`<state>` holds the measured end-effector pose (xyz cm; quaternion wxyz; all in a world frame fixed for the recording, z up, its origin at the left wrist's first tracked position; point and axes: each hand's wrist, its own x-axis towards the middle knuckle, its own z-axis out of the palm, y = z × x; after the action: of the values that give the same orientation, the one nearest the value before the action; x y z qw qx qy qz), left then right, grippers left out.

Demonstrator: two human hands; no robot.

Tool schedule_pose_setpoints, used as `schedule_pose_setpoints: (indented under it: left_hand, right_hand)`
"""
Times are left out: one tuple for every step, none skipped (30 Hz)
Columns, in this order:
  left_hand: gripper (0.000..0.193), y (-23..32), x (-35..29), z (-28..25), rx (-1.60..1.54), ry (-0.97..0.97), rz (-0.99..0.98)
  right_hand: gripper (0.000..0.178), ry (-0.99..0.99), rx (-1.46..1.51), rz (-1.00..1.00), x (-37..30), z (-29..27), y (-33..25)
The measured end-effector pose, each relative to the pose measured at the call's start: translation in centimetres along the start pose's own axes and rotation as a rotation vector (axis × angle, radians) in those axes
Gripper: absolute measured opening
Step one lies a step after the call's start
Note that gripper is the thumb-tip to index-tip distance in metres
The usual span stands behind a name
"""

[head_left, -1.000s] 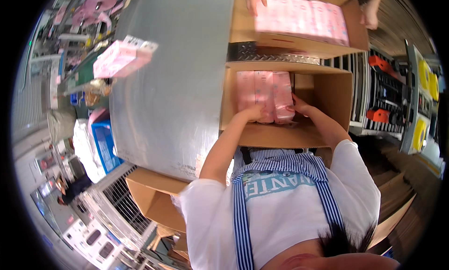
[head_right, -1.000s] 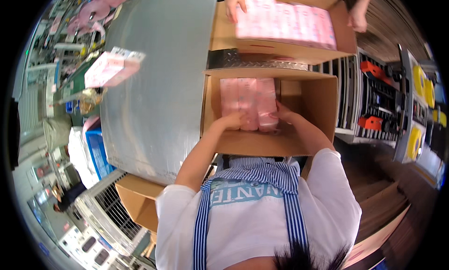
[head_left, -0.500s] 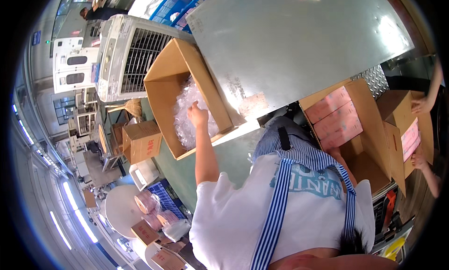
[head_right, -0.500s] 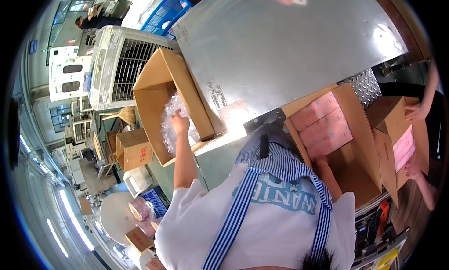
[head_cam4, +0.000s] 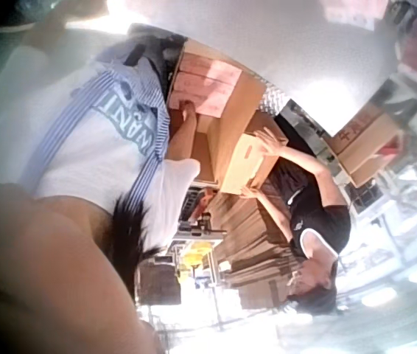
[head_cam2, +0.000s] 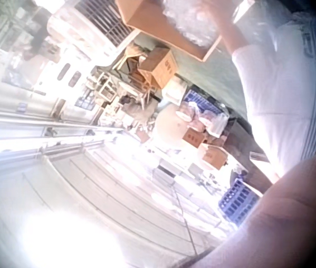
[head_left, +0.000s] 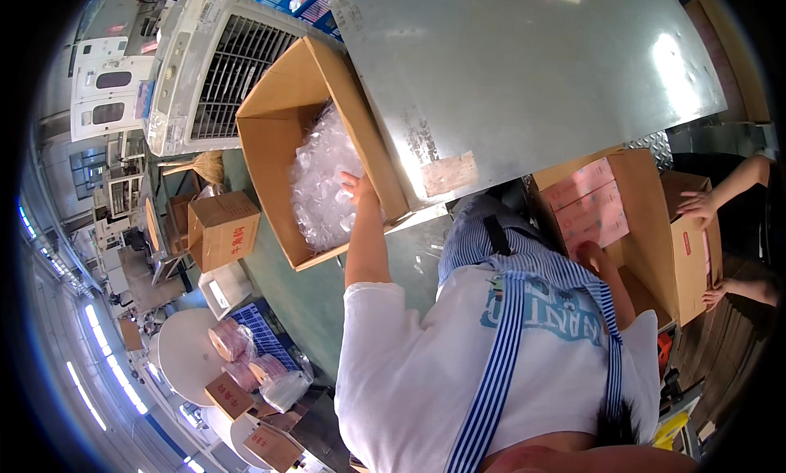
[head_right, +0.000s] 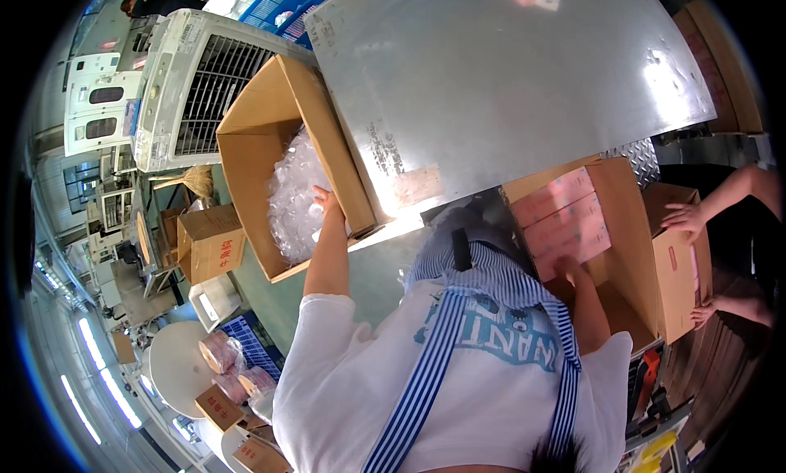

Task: The person packs pink rectangular packages into cardboard boxes on a metal workbench. They arrange the items in rows, place bubble wrap inside the boxes, and close the flaps. Another person is visible working nearby.

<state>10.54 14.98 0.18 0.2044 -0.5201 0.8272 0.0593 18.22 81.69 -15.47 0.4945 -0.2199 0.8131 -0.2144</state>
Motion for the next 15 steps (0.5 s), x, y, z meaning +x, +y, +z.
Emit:
schedule_pose_setpoints:
  left_hand:
    - [0.039, 0.3, -1.4, -1.6, 0.01, 0.005, 0.016]
    - [0.036, -0.5, -1.3, -2.3, 0.077, 0.018, 0.14]
    - [0.035, -1.1, -1.0, -2.9, 0.143, 0.031, 0.264]
    - [0.032, -2.3, -0.3, -2.9, 0.113, -0.011, 0.26]
    - [0.029, -3.6, 0.7, -2.5, 0.085, -0.05, 0.261]
    - [0.027, -4.1, 1.2, -2.3, 0.056, -0.091, 0.267]
    - [0.025, -4.4, 1.0, -2.3, 0.03, -0.061, 0.269]
    - [0.024, -4.4, 0.6, -2.4, 0.005, -0.034, 0.286]
    - [0.022, -4.8, -0.1, -2.7, -0.02, 0.0, 0.29]
    - [0.037, -4.1, -1.5, -4.3, 0.12, 0.013, 0.332]
    - [0.043, -4.3, -1.7, -4.5, 0.163, 0.091, 0.325]
    - [0.049, -4.4, -1.8, -4.7, 0.206, 0.169, 0.319]
    - [0.056, -4.4, -1.8, -4.9, 0.249, 0.248, 0.313]
    - [0.06, -3.9, -1.5, -5.0, 0.239, 0.169, 0.279]
    - [0.063, -3.1, -1.0, -4.9, 0.229, 0.09, 0.244]
  right_hand:
    - [0.037, 0.023, -0.013, -0.031, 0.6, -0.4, -0.3]
    - [0.036, 0.053, 0.009, -0.059, 1.1, -1.0, -1.3]
    - [0.033, 0.121, 0.208, 0.045, 1.4, -1.3, -2.4]
    - [0.031, 0.201, 0.411, 0.131, 1.6, -1.9, -4.0]
    - [0.03, 0.207, 0.538, 0.283, 2.2, -2.9, -5.9]
    - [0.03, 0.217, 0.663, 0.441, 2.4, -3.8, -7.0]
    - [0.03, 0.253, 0.589, 0.41, 2.9, -3.5, -6.4]
    - [0.03, 0.3, 0.52, 0.388, 3.9, -1.9, -4.1]
    - [0.03, 0.317, 0.507, 0.378, 4.4, -1.4, -3.4]
    - [0.03, 0.337, 0.492, 0.372, 4.6, -0.9, -2.7]
    - [0.031, 0.328, 0.532, 0.374, 4.6, -1.0, -2.7]
    - [0.031, 0.319, 0.572, 0.377, 4.6, -1.2, -2.8]
    - [0.03, 0.253, 0.503, 0.383, 4.5, -1.6, -2.8]
    - [0.029, 0.188, 0.434, 0.388, 4.3, -2.0, -2.7]
    - [0.028, 0.159, 0.405, 0.352, 4.3, -2.3, -2.8]
